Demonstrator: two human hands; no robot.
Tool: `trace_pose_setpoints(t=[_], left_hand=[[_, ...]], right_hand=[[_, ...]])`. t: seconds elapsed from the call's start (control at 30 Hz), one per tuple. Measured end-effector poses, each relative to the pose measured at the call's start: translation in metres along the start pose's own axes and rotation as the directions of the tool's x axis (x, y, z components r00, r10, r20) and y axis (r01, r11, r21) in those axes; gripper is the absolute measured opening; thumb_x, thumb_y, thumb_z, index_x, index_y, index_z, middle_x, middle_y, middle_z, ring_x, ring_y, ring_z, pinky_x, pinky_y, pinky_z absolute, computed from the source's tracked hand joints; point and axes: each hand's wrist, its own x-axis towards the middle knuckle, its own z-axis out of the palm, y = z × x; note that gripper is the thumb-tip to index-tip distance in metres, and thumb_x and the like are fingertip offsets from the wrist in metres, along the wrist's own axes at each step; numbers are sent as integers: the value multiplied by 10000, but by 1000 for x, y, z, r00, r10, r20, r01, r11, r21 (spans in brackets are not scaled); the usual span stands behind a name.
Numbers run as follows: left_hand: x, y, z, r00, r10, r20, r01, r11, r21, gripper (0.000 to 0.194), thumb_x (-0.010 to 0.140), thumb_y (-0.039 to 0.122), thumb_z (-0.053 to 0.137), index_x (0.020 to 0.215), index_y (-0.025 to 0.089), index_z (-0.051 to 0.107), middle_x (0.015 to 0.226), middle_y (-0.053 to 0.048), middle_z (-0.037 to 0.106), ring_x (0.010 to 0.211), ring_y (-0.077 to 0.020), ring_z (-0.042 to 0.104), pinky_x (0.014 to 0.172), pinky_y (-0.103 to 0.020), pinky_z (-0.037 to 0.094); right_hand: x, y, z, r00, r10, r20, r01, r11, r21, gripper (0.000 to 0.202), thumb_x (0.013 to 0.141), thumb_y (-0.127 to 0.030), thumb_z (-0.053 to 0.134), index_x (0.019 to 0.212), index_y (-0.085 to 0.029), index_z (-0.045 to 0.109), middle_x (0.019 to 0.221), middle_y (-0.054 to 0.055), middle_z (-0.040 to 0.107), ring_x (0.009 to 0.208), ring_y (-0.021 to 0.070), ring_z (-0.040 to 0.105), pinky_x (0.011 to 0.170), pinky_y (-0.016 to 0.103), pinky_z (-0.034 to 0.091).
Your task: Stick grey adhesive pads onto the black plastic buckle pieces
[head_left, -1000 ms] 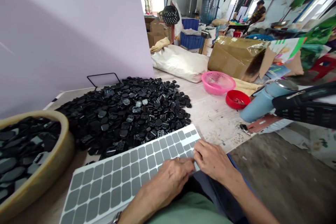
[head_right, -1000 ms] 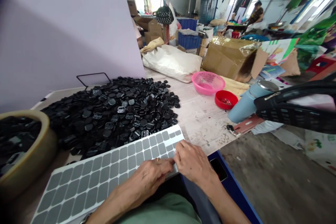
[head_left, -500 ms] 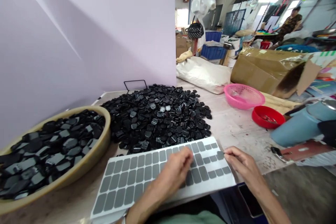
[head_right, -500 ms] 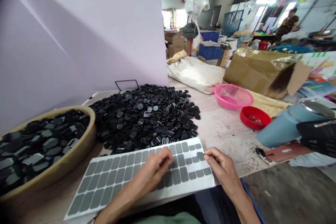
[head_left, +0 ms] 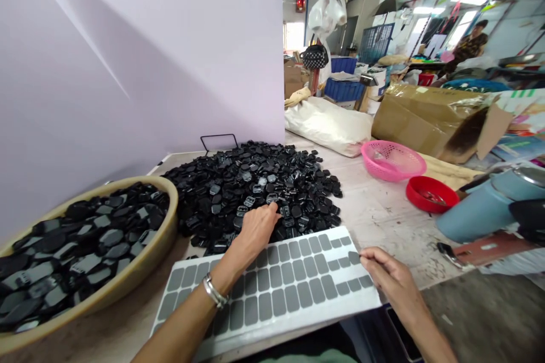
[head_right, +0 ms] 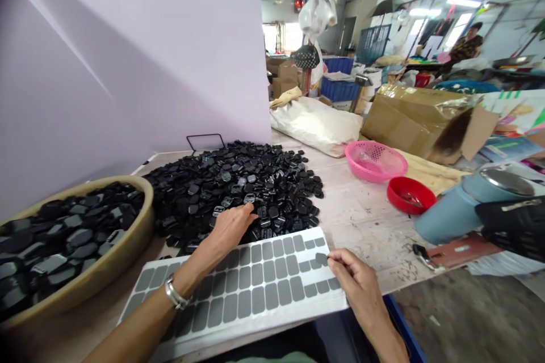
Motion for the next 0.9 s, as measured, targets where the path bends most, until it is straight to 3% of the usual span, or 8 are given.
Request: trace_pose_setpoints(t=[0.17,0.33,0.57,0.73,0.9], left_hand=[[-1,1,1,998,56,27,-57,997,42,184,929,251,400,960,164,559,949,-121,620,821,-255,626,685,-314,396],[1,1,3,999,30,13,-31,999,43,231,947,204,317,991,133,533,952,-157,615,848,-267,617,707,-335,399],[-1,-6,-8,999,21,31,-22,1000,23,127,923,215,422,985,177,527,930,-84,663,924,-223,630,730,-282,417],[-1,-7,-2,998,46,38,-49,995,87,199,942,241,367,939,196,561,920,-65,625,839,-206,641,672,-271,431],[-1,-7,4,994,93,58,-101,983,151,236,895,97,357,972,196,557,948,-70,587,743,-195,632,622,-278,431]], right_hand=[[-1,-2,0,1000,-6,19,7,999,-31,313,764,-484,541,818,-197,652,560,-27,490,519,131,422,488,235,340],[-2,-3,1,1000,-11,29,12,999,-35,301,772,-475,533,817,-201,651,552,-32,466,519,130,409,489,235,334],[-4,-1,3,1000,14,-28,-15,1000,-19,310,754,-486,567,834,-207,673,588,-17,540,543,143,460,501,229,368],[-3,-5,10,1000,0,-22,-1,999,-35,316,756,-501,558,825,-215,670,627,-18,579,576,150,487,535,224,386],[-4,-7,12,1000,-3,-4,3,999,-37,326,759,-514,555,828,-218,671,631,-23,578,580,150,483,538,225,380]])
